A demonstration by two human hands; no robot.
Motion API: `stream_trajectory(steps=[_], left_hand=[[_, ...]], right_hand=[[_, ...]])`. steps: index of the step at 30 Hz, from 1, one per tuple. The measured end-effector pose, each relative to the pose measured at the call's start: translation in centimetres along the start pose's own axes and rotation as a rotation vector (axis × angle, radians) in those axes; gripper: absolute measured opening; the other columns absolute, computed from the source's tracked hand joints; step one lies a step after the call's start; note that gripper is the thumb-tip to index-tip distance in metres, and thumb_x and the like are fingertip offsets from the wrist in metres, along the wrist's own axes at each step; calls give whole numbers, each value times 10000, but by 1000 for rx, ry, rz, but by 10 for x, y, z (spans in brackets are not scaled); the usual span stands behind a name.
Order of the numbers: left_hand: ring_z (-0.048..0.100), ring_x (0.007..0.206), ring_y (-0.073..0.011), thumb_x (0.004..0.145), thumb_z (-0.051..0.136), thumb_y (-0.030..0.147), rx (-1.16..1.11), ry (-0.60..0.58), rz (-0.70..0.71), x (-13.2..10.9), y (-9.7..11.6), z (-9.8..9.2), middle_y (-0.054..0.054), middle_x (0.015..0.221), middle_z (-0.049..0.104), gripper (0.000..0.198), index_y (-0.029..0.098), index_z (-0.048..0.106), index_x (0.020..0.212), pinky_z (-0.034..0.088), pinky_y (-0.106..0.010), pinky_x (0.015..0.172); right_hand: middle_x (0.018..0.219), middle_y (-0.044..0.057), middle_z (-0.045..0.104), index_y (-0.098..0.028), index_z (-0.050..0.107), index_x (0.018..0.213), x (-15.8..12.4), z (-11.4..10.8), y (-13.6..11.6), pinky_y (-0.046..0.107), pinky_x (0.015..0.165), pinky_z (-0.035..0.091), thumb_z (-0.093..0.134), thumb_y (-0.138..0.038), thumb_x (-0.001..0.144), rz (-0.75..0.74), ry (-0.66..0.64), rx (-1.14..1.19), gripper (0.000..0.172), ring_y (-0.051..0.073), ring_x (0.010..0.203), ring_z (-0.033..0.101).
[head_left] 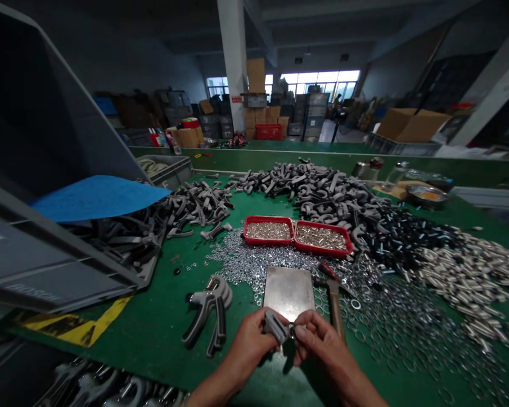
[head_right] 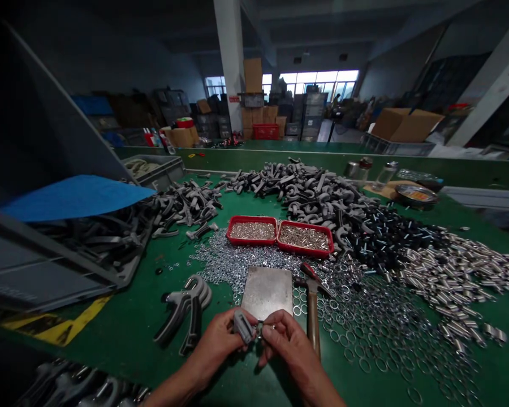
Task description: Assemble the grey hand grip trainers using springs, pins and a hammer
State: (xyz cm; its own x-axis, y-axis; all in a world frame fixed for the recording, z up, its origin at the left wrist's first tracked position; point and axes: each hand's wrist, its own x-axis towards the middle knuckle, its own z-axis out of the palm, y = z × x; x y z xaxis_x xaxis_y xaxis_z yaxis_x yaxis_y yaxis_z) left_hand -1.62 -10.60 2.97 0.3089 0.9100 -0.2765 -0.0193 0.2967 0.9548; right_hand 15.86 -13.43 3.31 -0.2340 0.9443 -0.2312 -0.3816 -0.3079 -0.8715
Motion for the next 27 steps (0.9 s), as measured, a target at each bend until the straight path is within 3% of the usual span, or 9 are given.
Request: stream_trajectory(steps=[6,13,19,24,27], left_hand=[[541,550,-110,627,730,215,22,-52,-46,-4,6,6,-8,663,653,232,121,712,838,417,-209,539],[545,575,-117,659,760,251,17,-49,-3,-8,9,7,-3,648,639,210,126,723,824,419,-214,570],[583,660,-136,729,756,251,106,-140,138,-6,0,-6,-25,745,651,151,154,762,845,436,-227,628],[633,772,-181,769,734,227,184,-111,268,-2,-4,-7,-48,813,692,135,196,790,888,465,-256,725],[644,830,-193,815,701,235,151,-86,341,-1,-3,-5,-58,859,695,145,215,792,926,478,-277,788]], right_hand=[[630,-42,604,-189,593,852,-12,-3,0,220,530,475,750,-479,802,1,-4,40,333,95,515,547],[671,-31,629,-190,626,875,-13,5,-7,226,558,499,781,-462,778,8,-4,107,327,102,556,567],[684,-31,616,-176,660,904,-9,-3,4,265,588,537,800,-427,764,88,-13,137,320,95,549,541],[685,-27,652,-198,663,960,-3,-8,1,231,608,496,800,-394,777,14,74,-5,301,124,605,639],[734,-15,677,-207,671,1001,-4,-1,-2,217,620,482,796,-389,783,33,112,40,311,117,622,644]])
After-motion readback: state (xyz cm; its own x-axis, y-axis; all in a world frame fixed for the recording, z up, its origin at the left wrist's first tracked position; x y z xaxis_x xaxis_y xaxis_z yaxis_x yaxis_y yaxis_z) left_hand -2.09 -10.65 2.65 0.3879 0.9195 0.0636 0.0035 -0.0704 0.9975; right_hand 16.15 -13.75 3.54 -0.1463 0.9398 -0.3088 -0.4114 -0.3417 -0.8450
